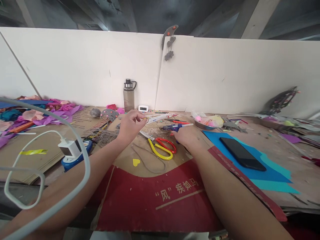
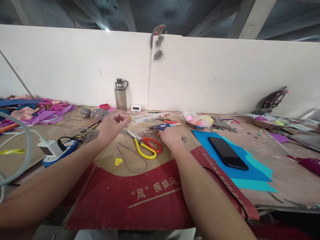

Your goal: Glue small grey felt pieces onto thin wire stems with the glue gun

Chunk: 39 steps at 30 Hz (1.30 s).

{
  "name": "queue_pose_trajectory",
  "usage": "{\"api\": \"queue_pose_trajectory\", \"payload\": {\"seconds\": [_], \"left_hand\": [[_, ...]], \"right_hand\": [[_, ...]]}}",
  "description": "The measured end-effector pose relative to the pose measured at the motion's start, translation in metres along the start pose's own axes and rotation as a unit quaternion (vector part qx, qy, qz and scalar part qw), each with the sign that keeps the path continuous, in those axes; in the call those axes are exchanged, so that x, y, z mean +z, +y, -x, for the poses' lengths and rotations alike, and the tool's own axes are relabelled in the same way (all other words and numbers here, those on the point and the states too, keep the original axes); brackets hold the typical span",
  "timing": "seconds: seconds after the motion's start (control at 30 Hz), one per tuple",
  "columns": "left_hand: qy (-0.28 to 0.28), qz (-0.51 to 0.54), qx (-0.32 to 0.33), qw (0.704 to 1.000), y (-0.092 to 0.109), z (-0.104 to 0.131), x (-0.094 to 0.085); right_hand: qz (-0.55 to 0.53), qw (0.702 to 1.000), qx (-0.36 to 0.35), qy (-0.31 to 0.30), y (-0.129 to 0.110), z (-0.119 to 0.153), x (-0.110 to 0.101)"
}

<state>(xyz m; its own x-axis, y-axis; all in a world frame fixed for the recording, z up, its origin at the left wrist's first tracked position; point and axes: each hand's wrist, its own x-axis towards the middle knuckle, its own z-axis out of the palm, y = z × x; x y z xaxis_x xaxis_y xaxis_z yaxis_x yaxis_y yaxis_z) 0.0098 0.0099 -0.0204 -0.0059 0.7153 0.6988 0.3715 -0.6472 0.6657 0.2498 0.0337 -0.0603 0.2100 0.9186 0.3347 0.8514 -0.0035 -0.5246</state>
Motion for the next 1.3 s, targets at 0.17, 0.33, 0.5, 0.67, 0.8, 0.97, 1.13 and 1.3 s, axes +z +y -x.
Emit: {"api": "queue_pose_trajectory", "payload": {"seconds": [0.17,0.33,0.5,0.67,0.8,0.97,1.13,1.3], "left_hand": [[0.022,-0.14,0.086,0.986,0.007,0.003,0.0],[0.007,-0.143,0.08,0.987,0.008,0.005,0.001],[-0.02,0.005,-0.02,1.0,0.005,0.006,0.004],[-0.03,0.109,-0.133,0.985,0.006,0.007,0.006],[-0.054,0.166,-0.177,0.969,0.009,0.007,0.006],[-0.074,0.223,-0.197,0.952,0.011,0.007,0.006],[-0.081,0.252,-0.213,0.941,0.016,0.008,0.007],[-0.094,0.277,-0.229,0.928,0.016,0.007,0.007]], "right_hand": [[-0.181,0.98,-0.076,0.027,-0.028,0.016,-0.011],[-0.49,0.86,-0.092,-0.108,-0.078,0.046,0.0],[-0.589,0.778,-0.044,-0.215,-0.091,0.057,0.002],[-0.5,0.852,-0.094,-0.126,-0.091,0.051,-0.002],[-0.359,0.916,-0.18,-0.007,-0.094,0.046,-0.009],[-0.252,0.936,-0.238,0.06,-0.099,0.041,-0.021],[-0.204,0.937,-0.274,0.079,-0.102,0.039,-0.025],[-0.194,0.932,-0.295,0.081,-0.102,0.038,-0.028]]}}
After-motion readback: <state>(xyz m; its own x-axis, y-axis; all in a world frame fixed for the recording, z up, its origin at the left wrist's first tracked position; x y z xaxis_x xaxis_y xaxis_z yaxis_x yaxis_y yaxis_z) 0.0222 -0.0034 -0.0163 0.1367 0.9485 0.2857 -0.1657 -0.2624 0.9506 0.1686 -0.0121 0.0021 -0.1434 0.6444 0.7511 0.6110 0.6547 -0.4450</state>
